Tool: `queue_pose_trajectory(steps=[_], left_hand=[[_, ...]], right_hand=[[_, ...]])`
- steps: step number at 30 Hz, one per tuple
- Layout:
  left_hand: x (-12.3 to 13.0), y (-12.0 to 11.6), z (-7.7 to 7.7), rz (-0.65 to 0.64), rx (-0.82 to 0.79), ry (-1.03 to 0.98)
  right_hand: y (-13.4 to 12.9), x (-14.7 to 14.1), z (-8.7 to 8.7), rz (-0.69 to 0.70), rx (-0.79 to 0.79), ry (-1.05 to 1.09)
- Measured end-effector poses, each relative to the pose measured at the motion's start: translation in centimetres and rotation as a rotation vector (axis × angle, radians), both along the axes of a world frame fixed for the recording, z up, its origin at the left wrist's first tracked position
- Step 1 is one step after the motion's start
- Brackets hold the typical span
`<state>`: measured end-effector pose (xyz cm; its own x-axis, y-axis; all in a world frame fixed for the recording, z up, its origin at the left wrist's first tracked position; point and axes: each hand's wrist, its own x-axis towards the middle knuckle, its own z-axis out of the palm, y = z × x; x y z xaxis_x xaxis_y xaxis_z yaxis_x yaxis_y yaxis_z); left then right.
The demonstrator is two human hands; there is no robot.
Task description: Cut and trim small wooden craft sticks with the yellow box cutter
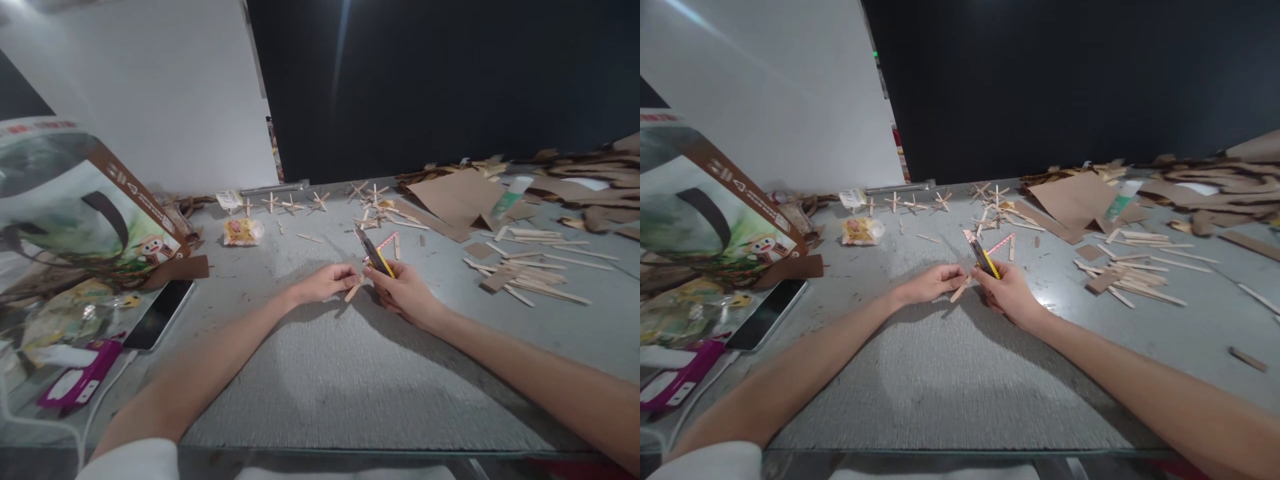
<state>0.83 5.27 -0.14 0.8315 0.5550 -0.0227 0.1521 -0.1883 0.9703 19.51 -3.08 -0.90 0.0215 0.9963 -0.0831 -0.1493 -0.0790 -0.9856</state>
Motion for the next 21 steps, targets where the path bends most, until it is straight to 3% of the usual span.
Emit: queue_pose_trajectory(steps=[9, 14, 17, 21], left_hand=[[0.4, -0.7, -0.9, 0.222, 0.069, -0.034], [0.4, -1.7, 0.0, 0.318, 0.418, 0.153], [-0.4, -1.6, 1.3, 0.311, 0.632, 0.28], [-1.6, -1.2, 2.0, 0.205, 0.694, 0.339]], right_hand=[[0.1, 0.3, 0.0, 0.001, 0.01, -0.027], [2.4, 1.8, 0.0, 0.109, -0.022, -0.27], [4.1, 2.8, 1.1, 0.26, -0.049, -0.404], [5.1, 4.8, 4.2, 0.26, 0.088, -0.794]])
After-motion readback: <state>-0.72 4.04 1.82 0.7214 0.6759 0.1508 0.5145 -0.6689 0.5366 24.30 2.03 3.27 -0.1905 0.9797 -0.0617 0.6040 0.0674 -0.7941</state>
